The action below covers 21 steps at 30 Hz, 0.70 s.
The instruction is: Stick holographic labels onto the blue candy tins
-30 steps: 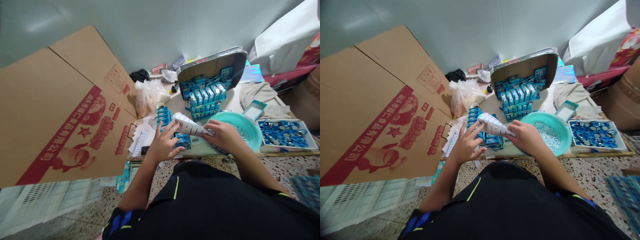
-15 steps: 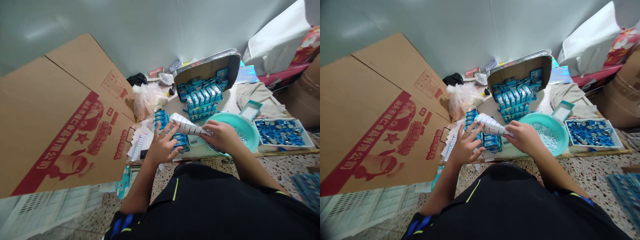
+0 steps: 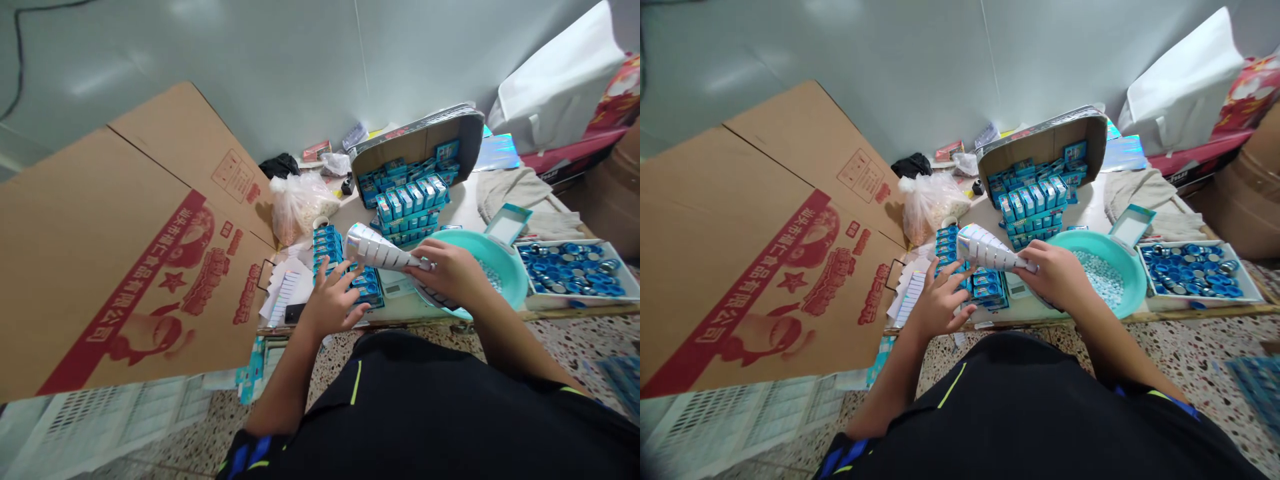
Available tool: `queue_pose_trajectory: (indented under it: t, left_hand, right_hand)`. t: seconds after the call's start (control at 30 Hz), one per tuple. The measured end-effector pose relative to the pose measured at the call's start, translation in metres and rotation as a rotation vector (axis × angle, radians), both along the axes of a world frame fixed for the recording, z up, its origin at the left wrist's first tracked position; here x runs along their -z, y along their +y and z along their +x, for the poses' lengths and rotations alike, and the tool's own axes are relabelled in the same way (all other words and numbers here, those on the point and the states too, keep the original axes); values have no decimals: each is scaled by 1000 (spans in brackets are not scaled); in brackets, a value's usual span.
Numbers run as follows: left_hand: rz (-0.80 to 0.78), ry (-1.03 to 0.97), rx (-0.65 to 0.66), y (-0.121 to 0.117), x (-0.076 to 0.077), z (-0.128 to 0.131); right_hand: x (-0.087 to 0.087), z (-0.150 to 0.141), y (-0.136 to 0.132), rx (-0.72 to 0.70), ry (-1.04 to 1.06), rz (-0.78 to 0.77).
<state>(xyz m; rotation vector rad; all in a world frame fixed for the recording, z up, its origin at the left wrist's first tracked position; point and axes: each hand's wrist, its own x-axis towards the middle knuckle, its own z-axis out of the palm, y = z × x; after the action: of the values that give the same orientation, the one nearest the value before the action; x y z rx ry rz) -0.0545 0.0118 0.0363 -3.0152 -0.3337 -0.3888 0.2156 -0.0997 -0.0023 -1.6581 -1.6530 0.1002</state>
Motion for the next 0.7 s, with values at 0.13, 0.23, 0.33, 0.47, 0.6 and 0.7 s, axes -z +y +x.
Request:
queue_pose_trajectory:
  t: [0.13, 0.23, 0.33, 0.47, 0.6, 0.7]
  left_hand:
    - [-111, -33, 41, -2, 2, -6]
    - [-267, -93, 23, -4, -1, -10]
    - [-413, -158, -67, -3, -1, -15]
    - [-559, -280, -194, 6, 6, -21]
    - [-793, -423, -257, 15, 13, -26]
    - [-1102, -582, -247, 18, 10, -27]
  right_hand:
    - [5, 7, 1, 59, 28, -19]
    - [8, 14, 3, 144, 25, -24]
    - [13, 22, 4, 230, 0, -50]
    - [30, 43, -2, 333, -68, -167]
    - [71, 70, -17, 413, -124, -393]
    - [103, 79, -24, 471, -146, -595]
